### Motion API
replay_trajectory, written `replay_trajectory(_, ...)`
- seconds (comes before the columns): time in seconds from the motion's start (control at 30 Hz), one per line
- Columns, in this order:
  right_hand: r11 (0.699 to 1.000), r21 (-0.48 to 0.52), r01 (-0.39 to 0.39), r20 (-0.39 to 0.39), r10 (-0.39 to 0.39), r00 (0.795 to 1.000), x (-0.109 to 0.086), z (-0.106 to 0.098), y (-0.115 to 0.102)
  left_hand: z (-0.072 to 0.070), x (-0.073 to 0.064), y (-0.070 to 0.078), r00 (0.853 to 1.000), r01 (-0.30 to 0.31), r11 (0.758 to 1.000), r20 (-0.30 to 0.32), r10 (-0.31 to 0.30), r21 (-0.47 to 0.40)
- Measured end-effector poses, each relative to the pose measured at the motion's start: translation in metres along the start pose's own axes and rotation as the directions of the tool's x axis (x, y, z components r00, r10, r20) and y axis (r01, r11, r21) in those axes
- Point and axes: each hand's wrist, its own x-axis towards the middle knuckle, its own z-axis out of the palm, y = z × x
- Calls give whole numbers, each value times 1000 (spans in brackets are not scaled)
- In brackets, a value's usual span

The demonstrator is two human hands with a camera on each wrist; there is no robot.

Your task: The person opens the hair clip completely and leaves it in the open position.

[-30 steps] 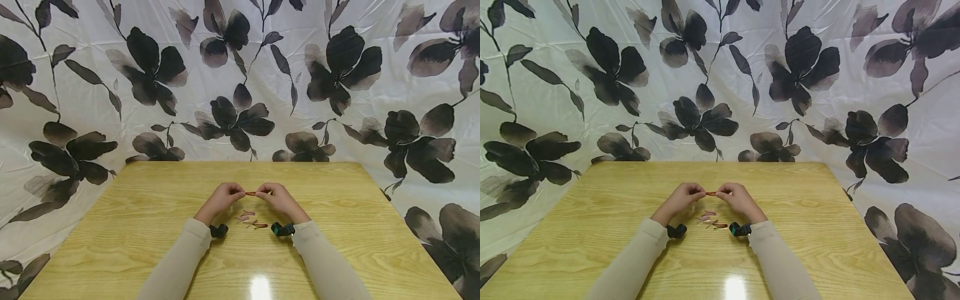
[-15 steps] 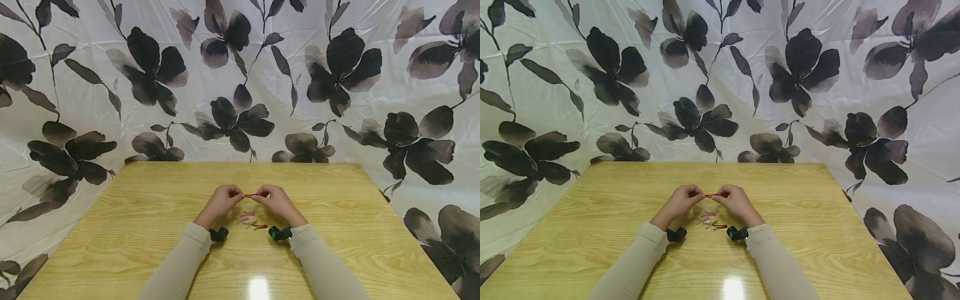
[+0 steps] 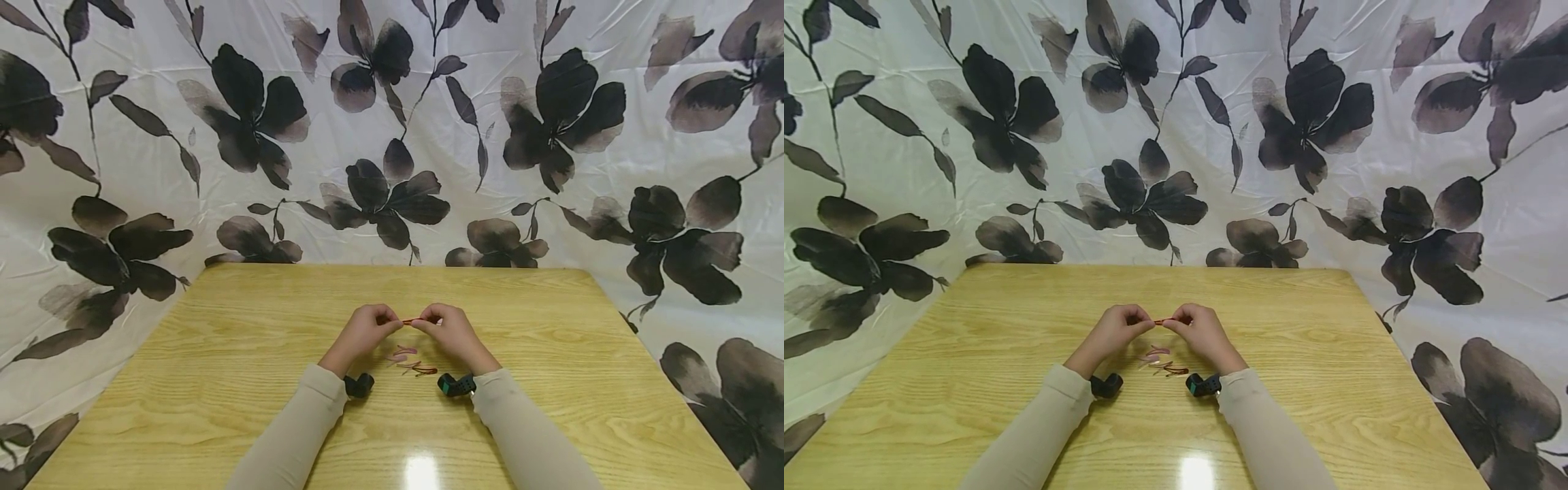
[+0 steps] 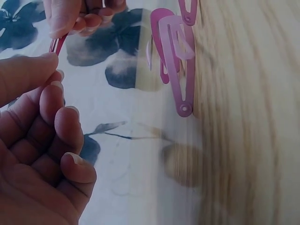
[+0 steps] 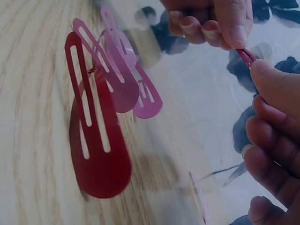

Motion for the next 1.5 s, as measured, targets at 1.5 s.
replay_trajectory(1.5, 993, -94, 68, -75, -76, 994, -2, 5, 4, 7, -1, 0, 997, -75, 992, -8, 76, 102)
